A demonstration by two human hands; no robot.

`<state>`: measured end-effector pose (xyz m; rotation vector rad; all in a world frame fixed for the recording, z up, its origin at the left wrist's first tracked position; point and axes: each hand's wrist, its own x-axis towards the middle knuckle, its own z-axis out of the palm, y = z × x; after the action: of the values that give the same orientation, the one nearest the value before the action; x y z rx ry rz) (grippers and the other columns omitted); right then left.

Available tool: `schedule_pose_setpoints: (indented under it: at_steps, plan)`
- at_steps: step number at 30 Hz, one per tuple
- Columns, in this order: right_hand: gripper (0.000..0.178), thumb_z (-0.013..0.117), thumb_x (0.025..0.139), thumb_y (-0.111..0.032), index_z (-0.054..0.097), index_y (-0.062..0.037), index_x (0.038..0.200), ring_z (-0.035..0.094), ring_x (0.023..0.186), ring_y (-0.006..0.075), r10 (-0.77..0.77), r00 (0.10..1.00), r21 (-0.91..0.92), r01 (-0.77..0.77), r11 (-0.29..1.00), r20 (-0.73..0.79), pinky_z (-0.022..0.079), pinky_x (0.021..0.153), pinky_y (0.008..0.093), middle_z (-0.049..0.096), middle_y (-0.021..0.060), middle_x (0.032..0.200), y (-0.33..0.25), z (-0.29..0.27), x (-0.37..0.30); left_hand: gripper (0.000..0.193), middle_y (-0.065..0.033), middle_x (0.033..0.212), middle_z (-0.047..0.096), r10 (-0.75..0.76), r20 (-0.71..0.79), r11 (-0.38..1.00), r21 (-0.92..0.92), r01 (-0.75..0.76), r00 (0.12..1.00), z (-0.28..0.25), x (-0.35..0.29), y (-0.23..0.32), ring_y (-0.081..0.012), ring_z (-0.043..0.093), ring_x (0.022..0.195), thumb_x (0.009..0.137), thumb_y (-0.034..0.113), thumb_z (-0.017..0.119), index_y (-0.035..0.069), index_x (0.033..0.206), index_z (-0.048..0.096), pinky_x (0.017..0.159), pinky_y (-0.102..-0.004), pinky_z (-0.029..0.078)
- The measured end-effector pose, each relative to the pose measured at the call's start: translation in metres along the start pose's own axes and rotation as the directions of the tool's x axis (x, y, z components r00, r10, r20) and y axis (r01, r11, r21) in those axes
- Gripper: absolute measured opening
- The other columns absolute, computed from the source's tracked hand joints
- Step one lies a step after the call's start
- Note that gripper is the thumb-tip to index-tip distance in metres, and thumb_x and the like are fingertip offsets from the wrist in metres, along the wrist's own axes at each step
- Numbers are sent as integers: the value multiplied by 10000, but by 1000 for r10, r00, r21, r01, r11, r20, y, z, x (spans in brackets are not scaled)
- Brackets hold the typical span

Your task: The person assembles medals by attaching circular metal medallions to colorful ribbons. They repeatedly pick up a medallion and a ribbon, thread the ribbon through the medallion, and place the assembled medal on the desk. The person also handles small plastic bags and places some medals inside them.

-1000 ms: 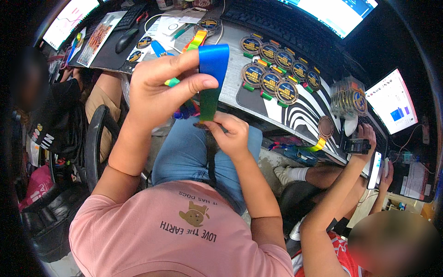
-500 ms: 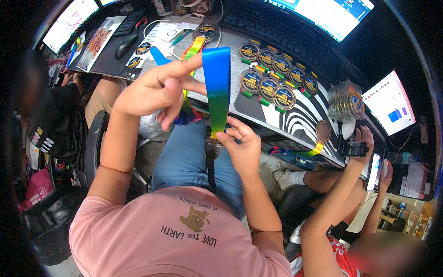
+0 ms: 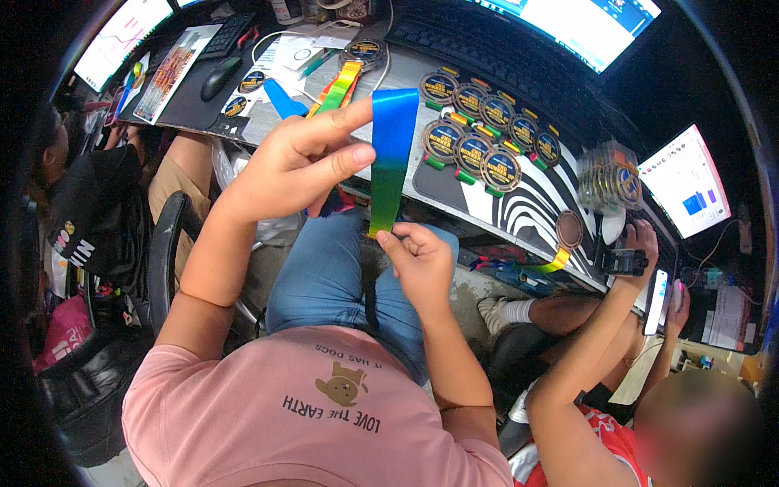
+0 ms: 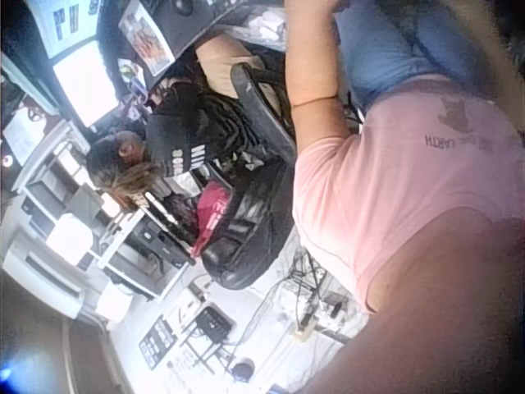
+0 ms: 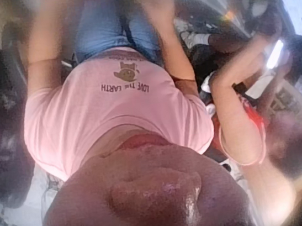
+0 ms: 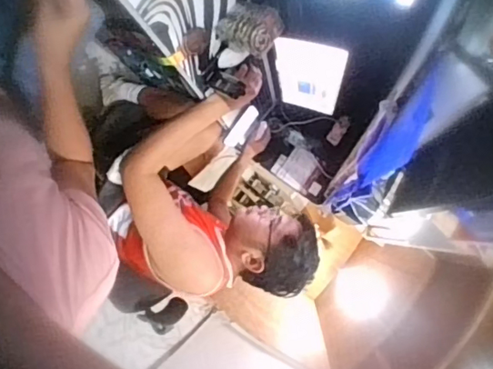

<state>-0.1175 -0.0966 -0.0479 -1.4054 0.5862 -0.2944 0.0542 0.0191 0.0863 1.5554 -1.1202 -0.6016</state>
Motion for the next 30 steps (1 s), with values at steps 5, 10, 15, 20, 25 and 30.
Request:
schedule_pose_setpoints:
  at_steps: [5,10,15,20,25,30]
  plan:
    - [179,570,922,-123,531,-52,1081,703,788,247,274,903,463,-408,787,331,585,577,330,680,176,959,-4,-8,7,565,-67,892,683,-143,279,980,-93,176,949,-7,-14,2,-43,493,453,963,188,561,146,1477,331,407,-208,435]
    - [173,553,920,-62,538,-12,1086,695,878,245,147,929,520,-316,793,340,586,716,346,669,184,1039,-14,-20,3,577,-213,1091,642,-61,665,885,-309,348,744,-14,-27,6,-78,554,468,991,215,442,42,1494,221,442,-196,489]
    - [123,688,810,-21,604,7,895,677,861,209,-587,785,-368,614,698,197,546,785,347,683,126,944,-87,-17,-20,859,-242,1090,650,-33,835,779,-323,537,549,-10,-48,-23,-103,567,402,932,580,435,-31,1480,182,382,-192,447]
    - [202,597,665,24,682,1,846,637,1065,287,-701,322,-539,836,-105,636,454,989,473,698,97,1015,-128,-24,-18,1012,-238,1031,676,-150,823,805,-220,551,548,-11,-43,-23,-121,586,405,874,710,374,-102,1448,182,345,-193,415]
    - [215,687,606,28,683,-24,814,653,1063,298,-688,312,-485,872,-67,655,507,936,432,722,84,987,-136,-22,-8,838,-146,862,692,-82,702,805,-371,462,707,-6,-46,-27,-86,552,401,913,510,551,-73,1440,260,366,-172,396]
    - [216,646,634,55,697,12,839,641,1060,356,-717,492,-447,851,276,494,508,869,362,696,184,1027,-129,-22,-2,652,-25,699,653,-223,524,863,-287,417,822,7,-38,-5,-23,448,388,880,208,691,18,1422,381,364,-172,348]
